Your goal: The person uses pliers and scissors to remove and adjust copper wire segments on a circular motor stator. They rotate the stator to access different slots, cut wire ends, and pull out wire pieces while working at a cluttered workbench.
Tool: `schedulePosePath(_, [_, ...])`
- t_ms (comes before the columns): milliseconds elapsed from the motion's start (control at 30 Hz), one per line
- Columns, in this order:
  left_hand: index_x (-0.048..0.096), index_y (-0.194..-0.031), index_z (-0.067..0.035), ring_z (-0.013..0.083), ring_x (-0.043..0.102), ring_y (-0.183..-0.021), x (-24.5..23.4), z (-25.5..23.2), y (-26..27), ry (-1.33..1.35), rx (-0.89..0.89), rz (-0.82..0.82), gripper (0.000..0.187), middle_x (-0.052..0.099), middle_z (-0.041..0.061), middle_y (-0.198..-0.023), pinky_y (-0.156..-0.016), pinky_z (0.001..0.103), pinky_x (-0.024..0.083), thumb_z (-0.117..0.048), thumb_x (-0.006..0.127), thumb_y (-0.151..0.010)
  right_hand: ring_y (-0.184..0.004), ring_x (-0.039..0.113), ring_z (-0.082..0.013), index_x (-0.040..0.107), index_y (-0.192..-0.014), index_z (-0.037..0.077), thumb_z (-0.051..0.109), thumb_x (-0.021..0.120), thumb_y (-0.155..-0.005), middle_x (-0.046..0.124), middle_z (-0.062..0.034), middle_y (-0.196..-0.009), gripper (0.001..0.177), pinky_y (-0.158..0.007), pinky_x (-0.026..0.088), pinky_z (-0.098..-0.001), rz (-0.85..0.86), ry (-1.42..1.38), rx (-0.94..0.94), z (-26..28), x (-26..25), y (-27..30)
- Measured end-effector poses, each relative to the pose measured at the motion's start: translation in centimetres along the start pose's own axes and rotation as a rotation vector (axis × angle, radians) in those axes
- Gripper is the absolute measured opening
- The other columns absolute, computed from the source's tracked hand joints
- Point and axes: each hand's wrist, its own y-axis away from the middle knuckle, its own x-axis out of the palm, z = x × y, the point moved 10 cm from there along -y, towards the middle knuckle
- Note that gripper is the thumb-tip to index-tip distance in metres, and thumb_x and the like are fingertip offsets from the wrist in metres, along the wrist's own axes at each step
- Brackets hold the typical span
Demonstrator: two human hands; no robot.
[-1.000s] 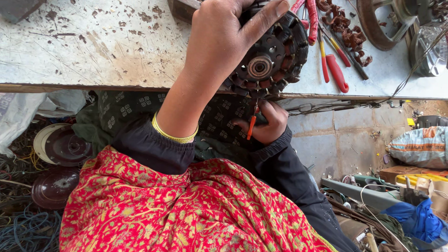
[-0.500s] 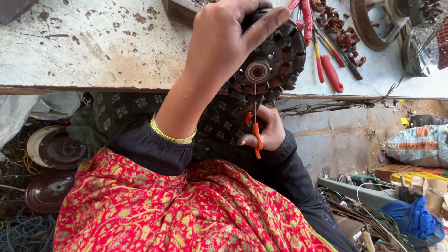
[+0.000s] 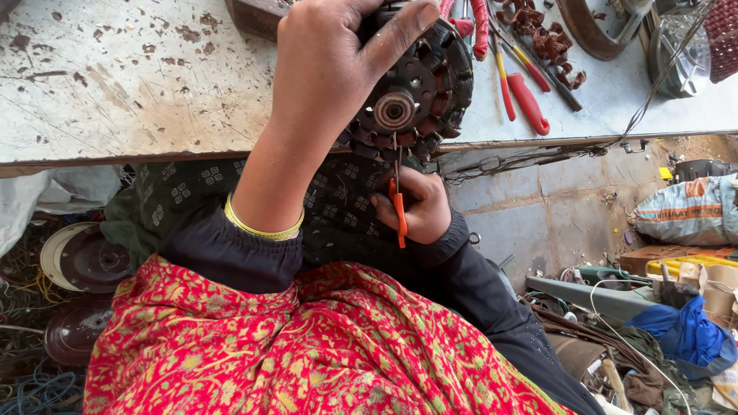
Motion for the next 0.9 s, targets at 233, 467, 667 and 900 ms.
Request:
schedulePosePath(233, [0.075, -0.104, -0.008, 0.0238, 0.075, -0.078, -0.6, -0.9, -0.1, 0.014, 0.064, -0.046, 0.03, 0.075, 0.007, -0.088, -0.067, 0.034, 0.055, -0.037, 0.072, -0.107, -0.073, 0.059, -0.0058, 0.07, -0.094, 0.002, 0.015, 0.086, -0.083, 0.066, 0.0002, -0.078, 0.023, -0.067, 0.05, -0.0231, 0.101, -0.118, -0.018, 0.4, 0.2, 0.2])
schedulePosePath(467, [0.078, -0.103, -0.01, 0.026, 0.074, -0.072, -0.5, -0.8, -0.1, 0.001, -0.016, -0.031, 0.028, 0.075, 0.008, -0.083, -0.061, 0.035, 0.054, -0.038, 0.076, -0.105, -0.07, 0.058, -0.0057, 0.067, -0.1, 0.002, 0.03, 0.094, -0.072, 0.065, 0.0005, -0.08, 0.049, -0.063, 0.047, -0.0227, 0.144, -0.105, -0.094, 0.7, 0.4, -0.3])
schedulePosePath(667, [0.077, -0.11, -0.013, 0.0268, 0.075, -0.082, -0.9, -1.3, 0.0, -0.035, 0.034, -0.071, 0.025, 0.077, 0.006, -0.095, -0.068, 0.035, 0.057, -0.036, 0.072, -0.104, -0.075, 0.057, -0.0057, 0.068, -0.099, 0.001, 0.019, 0.089, -0.081, 0.064, 0.0005, -0.081, 0.033, -0.067, 0.049, -0.0238, 0.115, -0.157, 0.01, -0.5, 0.6, -0.4])
schedulePosePath(900, [0.076, -0.109, -0.01, 0.0214, 0.074, -0.071, -0.6, -0.2, 0.1, 0.0, -0.016, -0.029, 0.029, 0.077, 0.004, -0.09, -0.058, 0.035, 0.049, -0.039, 0.073, -0.108, -0.071, 0.057, -0.0043, 0.067, -0.094, 0.002, 0.007, 0.078, -0.084, 0.063, 0.0017, -0.076, 0.016, -0.065, 0.049, -0.0231, 0.02, -0.064, 0.024, -0.3, 0.3, -0.6])
